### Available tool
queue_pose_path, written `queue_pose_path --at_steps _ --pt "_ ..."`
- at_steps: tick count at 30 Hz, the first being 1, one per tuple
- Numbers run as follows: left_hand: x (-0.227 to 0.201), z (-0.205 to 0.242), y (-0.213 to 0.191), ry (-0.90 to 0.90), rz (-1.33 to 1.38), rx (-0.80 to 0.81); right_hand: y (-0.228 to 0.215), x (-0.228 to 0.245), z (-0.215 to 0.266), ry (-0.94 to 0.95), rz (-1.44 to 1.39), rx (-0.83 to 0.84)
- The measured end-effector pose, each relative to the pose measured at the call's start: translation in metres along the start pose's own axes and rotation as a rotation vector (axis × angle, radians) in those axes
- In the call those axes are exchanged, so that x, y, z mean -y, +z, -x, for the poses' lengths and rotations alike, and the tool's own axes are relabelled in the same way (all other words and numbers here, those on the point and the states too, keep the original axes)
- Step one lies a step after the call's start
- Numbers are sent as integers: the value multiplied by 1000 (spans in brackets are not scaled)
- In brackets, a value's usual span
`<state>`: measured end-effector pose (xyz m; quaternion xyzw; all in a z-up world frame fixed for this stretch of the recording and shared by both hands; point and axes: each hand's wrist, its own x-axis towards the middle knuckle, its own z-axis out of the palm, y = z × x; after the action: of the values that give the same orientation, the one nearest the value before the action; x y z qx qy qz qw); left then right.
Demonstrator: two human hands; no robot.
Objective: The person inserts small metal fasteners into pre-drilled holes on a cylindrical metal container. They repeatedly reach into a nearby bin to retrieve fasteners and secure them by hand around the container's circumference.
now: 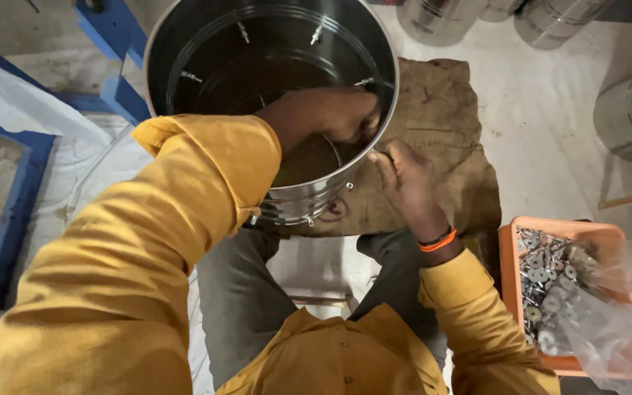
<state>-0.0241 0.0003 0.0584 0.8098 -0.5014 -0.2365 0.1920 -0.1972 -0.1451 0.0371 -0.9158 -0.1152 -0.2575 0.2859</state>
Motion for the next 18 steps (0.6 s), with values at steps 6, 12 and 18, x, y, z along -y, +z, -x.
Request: queue_pose_path --at_steps 6,12,18 --pt "1 3 -4 44 36 20 -13 10 -10 290 -41 167" --pt "-24 19 -23 -54 37 -15 -19 19 0 331 -445 135" --pt "-57 141 -79 46 -85 -356 -21 -45 102 379 -361 96"
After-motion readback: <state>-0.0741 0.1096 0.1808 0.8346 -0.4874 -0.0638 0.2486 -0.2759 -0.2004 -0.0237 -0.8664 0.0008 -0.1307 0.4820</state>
